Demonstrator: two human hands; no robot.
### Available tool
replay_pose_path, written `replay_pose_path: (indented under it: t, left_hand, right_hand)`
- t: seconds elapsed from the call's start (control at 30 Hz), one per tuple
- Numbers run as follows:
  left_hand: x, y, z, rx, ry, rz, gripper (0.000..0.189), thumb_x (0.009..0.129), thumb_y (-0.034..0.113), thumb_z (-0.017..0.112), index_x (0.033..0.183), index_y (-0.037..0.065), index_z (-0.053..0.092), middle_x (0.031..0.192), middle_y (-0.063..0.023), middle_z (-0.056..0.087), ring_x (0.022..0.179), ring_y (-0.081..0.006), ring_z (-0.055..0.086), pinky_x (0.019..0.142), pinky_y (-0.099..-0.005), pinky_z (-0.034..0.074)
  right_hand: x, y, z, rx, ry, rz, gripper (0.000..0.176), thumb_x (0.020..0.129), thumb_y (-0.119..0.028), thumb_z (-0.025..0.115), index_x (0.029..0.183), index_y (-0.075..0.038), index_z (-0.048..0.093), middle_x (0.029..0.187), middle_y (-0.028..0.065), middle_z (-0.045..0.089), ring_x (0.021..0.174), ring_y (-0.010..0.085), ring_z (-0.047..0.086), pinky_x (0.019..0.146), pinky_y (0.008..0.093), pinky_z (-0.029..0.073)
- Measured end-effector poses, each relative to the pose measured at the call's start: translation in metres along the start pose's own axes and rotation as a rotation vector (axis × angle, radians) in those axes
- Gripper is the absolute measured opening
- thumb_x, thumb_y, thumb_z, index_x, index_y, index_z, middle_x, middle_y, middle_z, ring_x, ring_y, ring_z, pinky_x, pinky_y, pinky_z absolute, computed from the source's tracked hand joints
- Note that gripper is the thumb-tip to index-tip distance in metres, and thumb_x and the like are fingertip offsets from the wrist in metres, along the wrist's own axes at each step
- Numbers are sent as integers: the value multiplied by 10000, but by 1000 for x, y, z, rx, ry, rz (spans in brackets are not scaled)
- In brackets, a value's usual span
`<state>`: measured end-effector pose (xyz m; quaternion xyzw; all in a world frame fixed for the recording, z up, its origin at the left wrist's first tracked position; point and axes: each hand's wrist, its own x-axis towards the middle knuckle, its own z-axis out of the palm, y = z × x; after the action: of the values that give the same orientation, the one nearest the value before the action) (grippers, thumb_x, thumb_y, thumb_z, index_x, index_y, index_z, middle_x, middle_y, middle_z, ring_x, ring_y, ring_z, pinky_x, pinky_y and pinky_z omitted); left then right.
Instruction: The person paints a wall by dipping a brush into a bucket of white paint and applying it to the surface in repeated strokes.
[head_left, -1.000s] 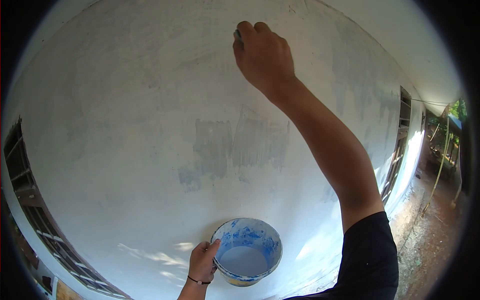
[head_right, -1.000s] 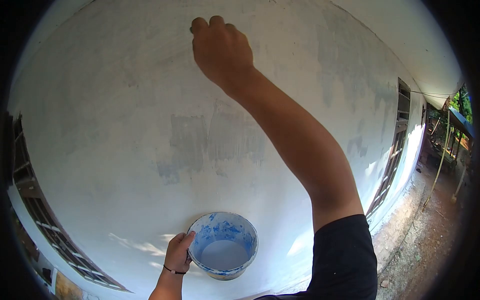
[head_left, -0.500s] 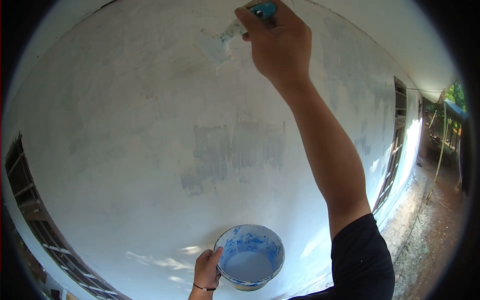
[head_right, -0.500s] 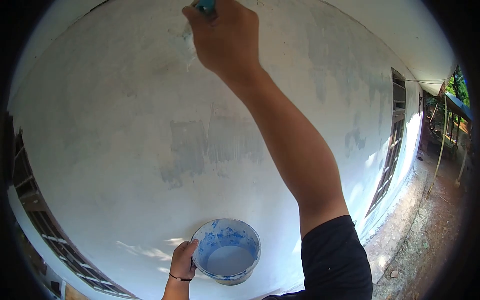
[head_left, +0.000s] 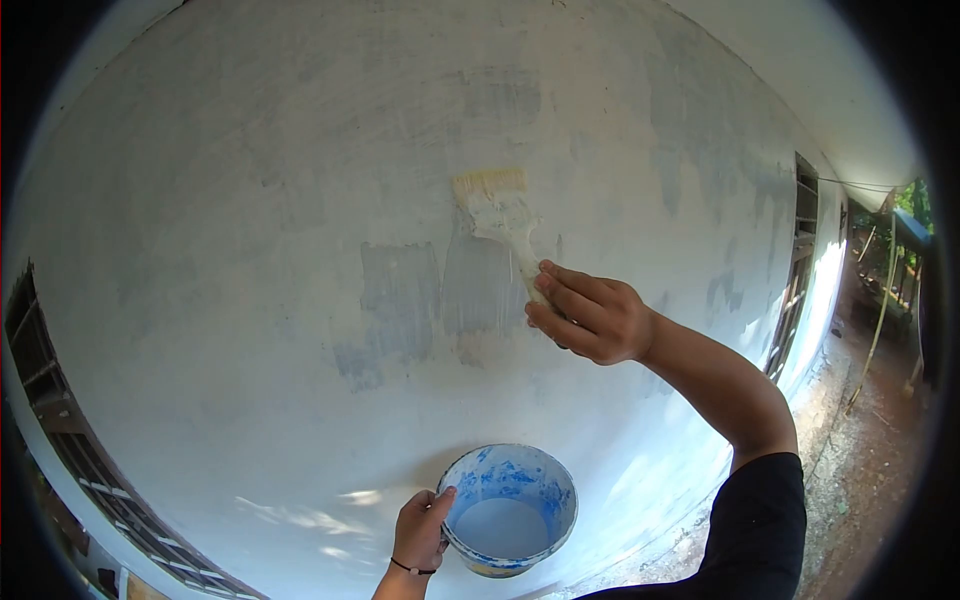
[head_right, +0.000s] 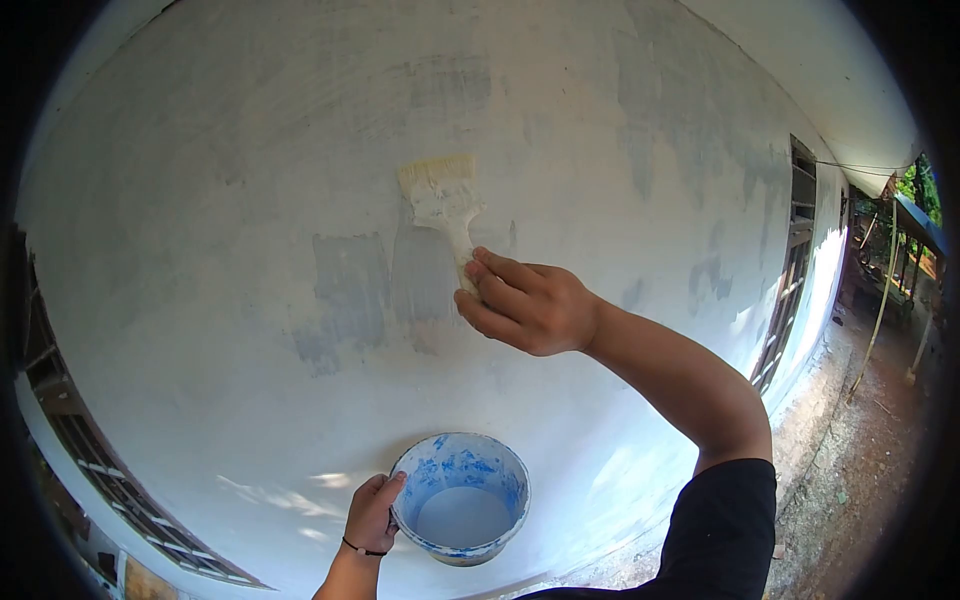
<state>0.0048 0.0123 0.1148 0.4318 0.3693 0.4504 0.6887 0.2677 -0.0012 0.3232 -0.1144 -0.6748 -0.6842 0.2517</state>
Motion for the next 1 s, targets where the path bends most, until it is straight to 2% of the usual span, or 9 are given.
replay_pose_path:
  t: [0.17, 0.3, 0.33, 0.47, 0.5, 0.53, 0.63, 0.77, 1.0]
  left_hand:
    - [-1, 1, -1, 18, -22, 14, 282, 813, 225, 649, 665, 105, 442, 512, 30, 441, 334, -51, 347, 295, -210, 217]
    - [-1, 2, 1, 27, -23, 33, 281, 813, 226, 649, 675, 88, 447, 510, 24, 438, 332, -54, 341, 295, -212, 219]
    - [-1, 2, 2, 25, -19, 30, 281, 813, 226, 649, 675, 88, 447, 510, 24, 438, 332, -54, 341, 295, -212, 219]
    - [-5, -1, 4, 19, -12, 59, 279, 814, 216, 647, 674, 85, 445, 512, 17, 446, 333, -53, 342, 293, -215, 224]
    - [-5, -2, 4, 16, -15, 73, 278, 815, 214, 646, 674, 86, 445, 513, 16, 449, 333, -53, 342, 293, -214, 226]
    - [-5, -2, 5, 15, -12, 75, 278, 815, 214, 646, 674, 86, 445, 513, 16, 449, 333, -53, 342, 293, -214, 226]
    - [-7, -2, 5, 13, 0, 66, 278, 817, 213, 645, 673, 86, 444, 513, 16, 450, 335, -52, 344, 294, -212, 227]
    - [-8, -3, 4, 11, -15, 76, 275, 818, 224, 645, 686, 86, 446, 519, 13, 458, 340, -51, 350, 297, -210, 228]
    - [-2, -2, 1, 44, -29, 66, 273, 814, 236, 648, 701, 83, 452, 528, 12, 465, 340, -49, 351, 298, -205, 231]
  right_hand:
    - [11, -6, -27, 66, 27, 14, 153, 729, -108, 689, 847, -58, 606, 777, 102, 638, 749, 211, 661, 595, 238, 557]
    - [47, 21, -55, 343, 37, 388, 177, 695, -42, 714, 818, -9, 592, 746, 117, 637, 653, 206, 652, 511, 255, 514]
    - [53, 31, -62, 366, -41, 491, 166, 723, 9, 686, 859, 3, 592, 797, 134, 640, 706, 209, 658, 579, 260, 527]
    - [80, 86, -53, 481, -209, 892, 147, 848, -149, 605, 916, -18, 599, 811, 68, 629, 715, 141, 602, 659, 267, 511]
    - [84, 103, -47, 452, -224, 903, 159, 861, -173, 591, 920, -26, 600, 784, 67, 627, 720, 141, 605, 659, 263, 514]
    - [88, 118, -40, 433, -161, 899, 211, 854, -234, 570, 888, -27, 590, 768, 89, 632, 713, 206, 622, 661, 323, 513]
    - [124, 132, -51, 568, -196, 1034, 169, 854, -150, 598, 890, 13, 574, 786, 99, 604, 702, 173, 609, 640, 302, 528]
    - [137, 128, -61, 546, -212, 997, 189, 859, -157, 594, 884, 28, 564, 787, 104, 600, 698, 172, 606, 619, 289, 530]
    - [131, 116, -63, 511, 6, 982, 168, 854, -155, 598, 889, 6, 568, 783, 99, 602, 693, 158, 602, 594, 282, 530]
